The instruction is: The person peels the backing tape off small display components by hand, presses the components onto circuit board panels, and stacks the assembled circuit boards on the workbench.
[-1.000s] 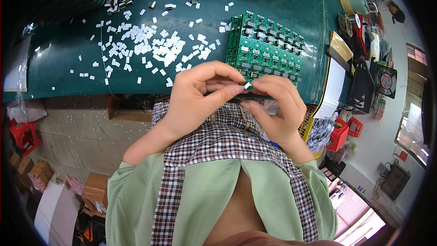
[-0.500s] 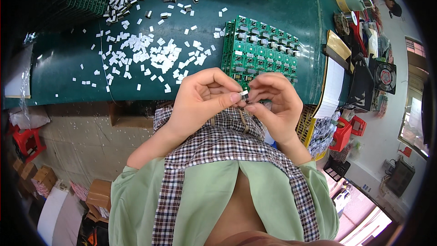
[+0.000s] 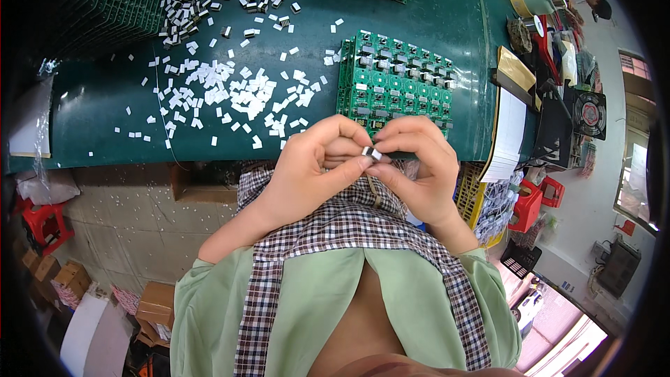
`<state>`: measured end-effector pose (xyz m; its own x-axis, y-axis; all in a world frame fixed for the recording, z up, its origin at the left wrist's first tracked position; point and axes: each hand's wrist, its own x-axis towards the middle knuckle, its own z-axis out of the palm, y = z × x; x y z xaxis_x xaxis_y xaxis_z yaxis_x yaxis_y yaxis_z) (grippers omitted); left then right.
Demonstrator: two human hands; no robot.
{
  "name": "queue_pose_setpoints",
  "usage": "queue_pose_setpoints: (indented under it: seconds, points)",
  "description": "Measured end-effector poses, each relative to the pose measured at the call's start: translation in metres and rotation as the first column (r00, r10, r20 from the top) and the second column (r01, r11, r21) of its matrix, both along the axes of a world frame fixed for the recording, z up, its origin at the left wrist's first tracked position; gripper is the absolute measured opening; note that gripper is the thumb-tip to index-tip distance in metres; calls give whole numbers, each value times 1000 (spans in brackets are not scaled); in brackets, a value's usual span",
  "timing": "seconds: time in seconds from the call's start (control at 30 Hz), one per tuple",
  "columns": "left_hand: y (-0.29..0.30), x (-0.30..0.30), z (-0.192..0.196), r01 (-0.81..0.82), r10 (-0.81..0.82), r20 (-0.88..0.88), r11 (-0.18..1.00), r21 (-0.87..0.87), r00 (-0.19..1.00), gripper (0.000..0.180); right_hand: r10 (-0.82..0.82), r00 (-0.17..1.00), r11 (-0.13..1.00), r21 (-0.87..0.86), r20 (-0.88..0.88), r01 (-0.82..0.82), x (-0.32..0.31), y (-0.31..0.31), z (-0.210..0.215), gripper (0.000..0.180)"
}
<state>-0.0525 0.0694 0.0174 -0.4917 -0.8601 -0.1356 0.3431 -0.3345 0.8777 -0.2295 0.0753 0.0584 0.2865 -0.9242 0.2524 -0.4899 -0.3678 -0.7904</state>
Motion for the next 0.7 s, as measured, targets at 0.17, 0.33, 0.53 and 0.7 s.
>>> queue_pose_setpoints:
  seconds: [0.17,0.33,0.53,0.7]
  points:
    - [-3,3,4,113,-110,-72,993,36,991,11,-8,988,1000,2,152,8,-5,5,-11,26]
    - [-1,-2,1,-176,371,208,772,-610,905,21,-2,997,1000,-5,74,3,-6,4,-1,21]
    - [-2,-1,-1,-162,301,143,791,-590,943,15,-5,991,997,78,136,-6,-6,7,-5,21]
    - [-3,0,-3,-122,232,133,822,-556,963,15,59,987,993,90,147,-73,-4,4,-1,24]
